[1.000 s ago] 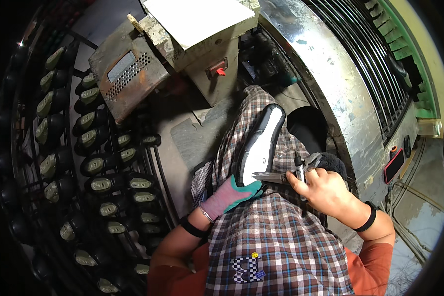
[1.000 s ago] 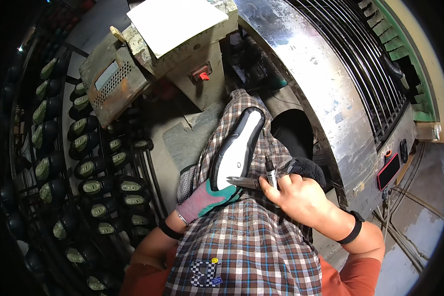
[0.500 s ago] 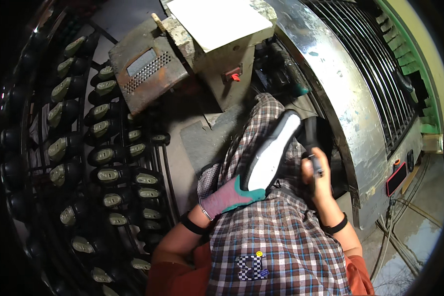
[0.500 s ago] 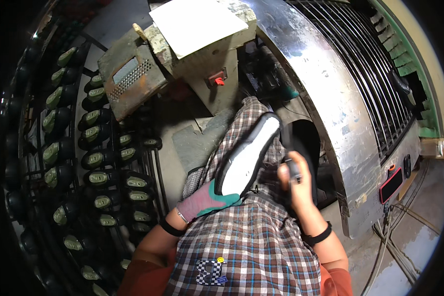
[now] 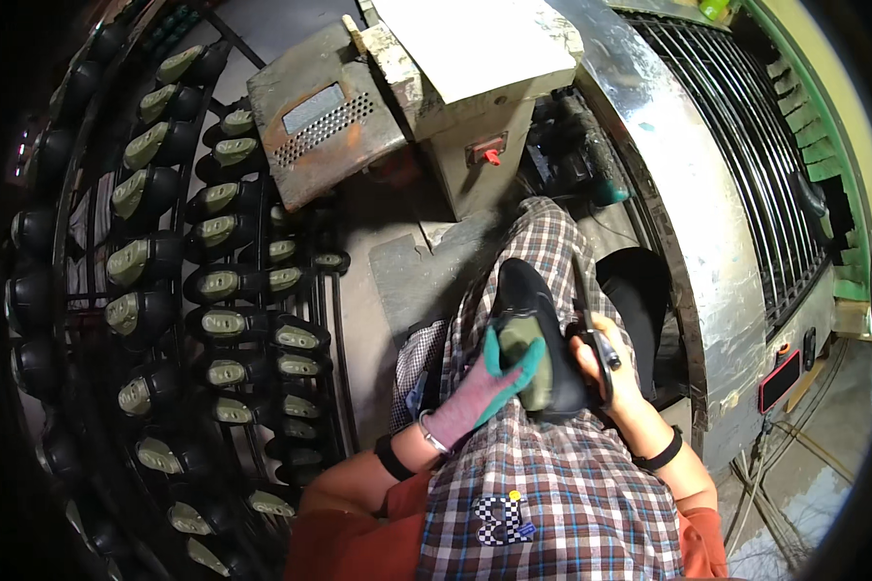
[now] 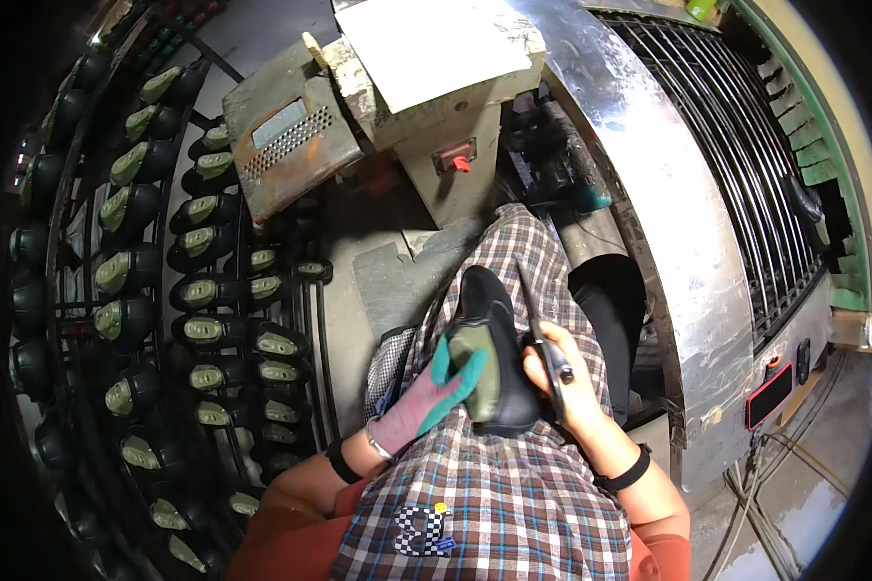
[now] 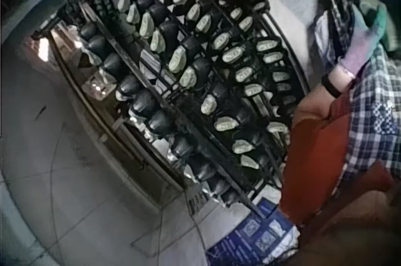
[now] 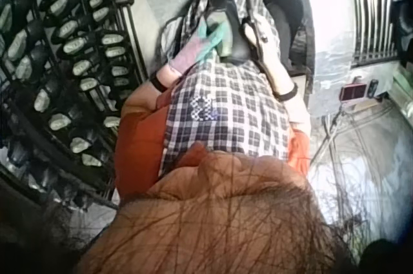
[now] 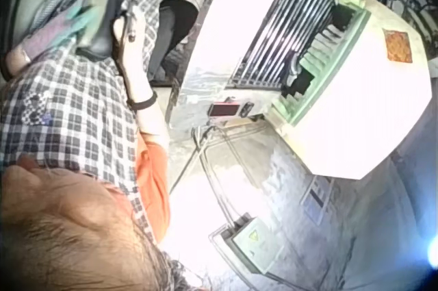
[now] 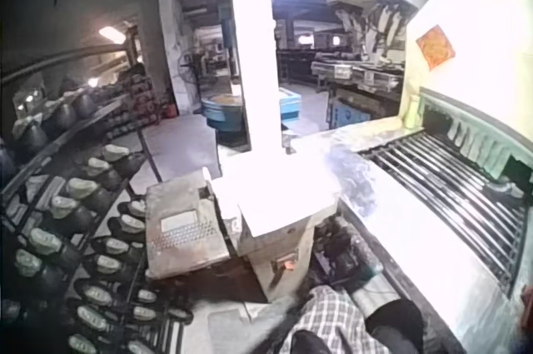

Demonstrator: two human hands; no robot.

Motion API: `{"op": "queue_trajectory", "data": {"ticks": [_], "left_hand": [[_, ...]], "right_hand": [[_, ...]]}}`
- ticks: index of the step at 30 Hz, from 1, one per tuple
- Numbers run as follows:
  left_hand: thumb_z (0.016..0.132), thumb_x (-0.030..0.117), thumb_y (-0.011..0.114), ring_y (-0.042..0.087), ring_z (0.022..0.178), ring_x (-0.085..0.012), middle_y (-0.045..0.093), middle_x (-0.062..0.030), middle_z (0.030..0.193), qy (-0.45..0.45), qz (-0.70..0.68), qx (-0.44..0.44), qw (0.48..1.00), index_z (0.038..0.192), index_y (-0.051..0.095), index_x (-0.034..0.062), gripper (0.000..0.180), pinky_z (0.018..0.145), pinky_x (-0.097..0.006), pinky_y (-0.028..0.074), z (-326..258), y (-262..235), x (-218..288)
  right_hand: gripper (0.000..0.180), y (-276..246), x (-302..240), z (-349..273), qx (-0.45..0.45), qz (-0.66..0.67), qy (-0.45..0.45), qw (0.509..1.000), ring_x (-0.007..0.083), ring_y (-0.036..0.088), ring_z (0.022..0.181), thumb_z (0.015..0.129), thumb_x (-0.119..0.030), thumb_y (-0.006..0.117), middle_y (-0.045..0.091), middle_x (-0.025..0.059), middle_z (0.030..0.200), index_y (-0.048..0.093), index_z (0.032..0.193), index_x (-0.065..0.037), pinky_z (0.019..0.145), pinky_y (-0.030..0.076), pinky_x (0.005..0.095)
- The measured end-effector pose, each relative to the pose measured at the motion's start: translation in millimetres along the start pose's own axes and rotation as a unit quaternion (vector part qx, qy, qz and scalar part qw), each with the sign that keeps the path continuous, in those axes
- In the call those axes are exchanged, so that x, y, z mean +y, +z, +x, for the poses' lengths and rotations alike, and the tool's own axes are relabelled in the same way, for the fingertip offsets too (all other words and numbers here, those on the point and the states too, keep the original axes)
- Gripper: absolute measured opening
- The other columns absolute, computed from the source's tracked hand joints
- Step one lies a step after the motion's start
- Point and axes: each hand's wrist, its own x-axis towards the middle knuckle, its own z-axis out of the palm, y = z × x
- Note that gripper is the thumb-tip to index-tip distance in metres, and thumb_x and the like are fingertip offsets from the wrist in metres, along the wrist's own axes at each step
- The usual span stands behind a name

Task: Trimming the excess material from shoe components using a hand-held tool.

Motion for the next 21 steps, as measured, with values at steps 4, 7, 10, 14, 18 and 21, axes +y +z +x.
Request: {"op": "queue_trajectory", "data": {"ticks": [4,7,10,14,18,21], "left_hand": [[0.096,0.020,0.055,0.054,0.117,-0.0168,0.053,-0.0079,0.132,0.015,-0.083,0.068,0.994,0.136,0.042,0.0045,0.046,0.100,-0.030,0.045,7,-3,24],[0.097,0.021,0.052,0.059,0.111,-0.0175,0.058,-0.0079,0.126,0.021,-0.236,0.036,0.971,0.133,0.047,0.0046,0.039,0.097,-0.030,0.048,3,-16,38],[0.098,0.027,0.051,0.062,0.107,-0.0218,0.060,-0.0092,0.123,0.026,-0.351,0.055,0.934,0.129,0.051,0.0066,0.037,0.096,-0.037,0.050,3,-49,50],[0.094,0.027,0.057,0.062,0.104,-0.0195,0.062,-0.0059,0.117,0.146,-0.276,0.164,0.936,0.126,0.054,0.0085,0.036,0.092,-0.035,0.051,13,-120,59],[0.090,0.029,0.064,0.060,0.071,-0.0188,0.064,-0.0019,0.088,0.193,-0.193,0.370,0.888,0.106,0.062,0.0210,0.018,0.065,-0.034,0.051,69,-268,24],[0.086,0.024,0.067,0.048,0.048,-0.0192,0.059,-0.0028,0.067,0.220,-0.089,0.491,0.838,0.087,0.061,0.0266,0.006,0.046,-0.034,0.041,109,-393,-13]], "right_hand": [[0.050,32,-5,27,-0.094,-0.048,-0.063,0.992,0.0057,0.052,0.081,0.084,-0.007,0.070,0.055,-0.0011,0.093,0.047,0.129,-0.009,0.071,0.044,0.0211],[0.049,37,-10,38,-0.098,-0.012,-0.013,0.995,0.0052,0.050,0.076,0.085,-0.006,0.069,0.053,-0.0020,0.090,0.047,0.129,-0.009,0.066,0.042,0.0187],[0.047,24,1,50,-0.107,0.009,-0.039,0.993,0.0041,0.047,0.065,0.086,-0.006,0.067,0.054,-0.0004,0.086,0.045,0.128,-0.009,0.055,0.038,0.0174],[0.048,4,4,59,-0.001,-0.101,-0.011,0.995,0.0044,0.048,0.065,0.085,-0.011,0.070,0.054,-0.0016,0.085,0.046,0.126,-0.007,0.055,0.040,0.0181],[0.046,-29,23,60,0.084,-0.208,-0.010,0.975,0.0088,0.051,0.079,0.083,-0.011,0.072,0.053,-0.0005,0.091,0.051,0.124,-0.007,0.075,0.043,0.0229],[0.047,-43,30,56,0.137,-0.344,-0.032,0.929,0.0108,0.052,0.087,0.081,-0.009,0.073,0.053,0.0002,0.095,0.053,0.123,-0.006,0.086,0.042,0.0263]]}}
